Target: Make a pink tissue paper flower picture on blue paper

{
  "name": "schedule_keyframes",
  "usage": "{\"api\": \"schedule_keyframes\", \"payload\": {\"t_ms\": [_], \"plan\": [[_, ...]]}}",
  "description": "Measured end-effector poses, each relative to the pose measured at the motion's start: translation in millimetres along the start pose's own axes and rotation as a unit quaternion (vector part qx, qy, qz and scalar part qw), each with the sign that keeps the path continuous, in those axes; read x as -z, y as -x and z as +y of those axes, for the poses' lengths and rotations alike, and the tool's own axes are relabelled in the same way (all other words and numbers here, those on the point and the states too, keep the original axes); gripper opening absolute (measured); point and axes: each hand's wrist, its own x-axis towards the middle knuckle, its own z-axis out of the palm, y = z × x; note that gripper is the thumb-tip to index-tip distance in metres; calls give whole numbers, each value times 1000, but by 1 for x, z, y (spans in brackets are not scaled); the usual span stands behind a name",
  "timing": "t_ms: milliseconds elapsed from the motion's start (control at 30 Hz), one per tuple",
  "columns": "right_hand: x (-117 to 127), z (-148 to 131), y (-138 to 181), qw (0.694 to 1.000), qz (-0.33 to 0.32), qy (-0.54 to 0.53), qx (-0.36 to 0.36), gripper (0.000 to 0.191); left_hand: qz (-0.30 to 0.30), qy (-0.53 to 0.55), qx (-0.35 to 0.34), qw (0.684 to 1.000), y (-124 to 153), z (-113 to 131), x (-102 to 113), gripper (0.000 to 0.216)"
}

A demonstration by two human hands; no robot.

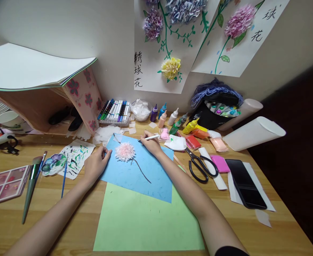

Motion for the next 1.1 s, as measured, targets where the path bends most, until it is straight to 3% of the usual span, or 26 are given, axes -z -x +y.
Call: {"api": "schedule_keyframes", "payload": {"t_ms": [267, 1100], "plan": [[0, 4, 0, 998, 5, -61, -13, 26, 5, 1, 3, 1000, -1, 0, -2, 23], [0, 5, 2, 999, 48, 17, -3, 23, 25, -8, -11, 1000, -1, -2, -5, 23]]}}
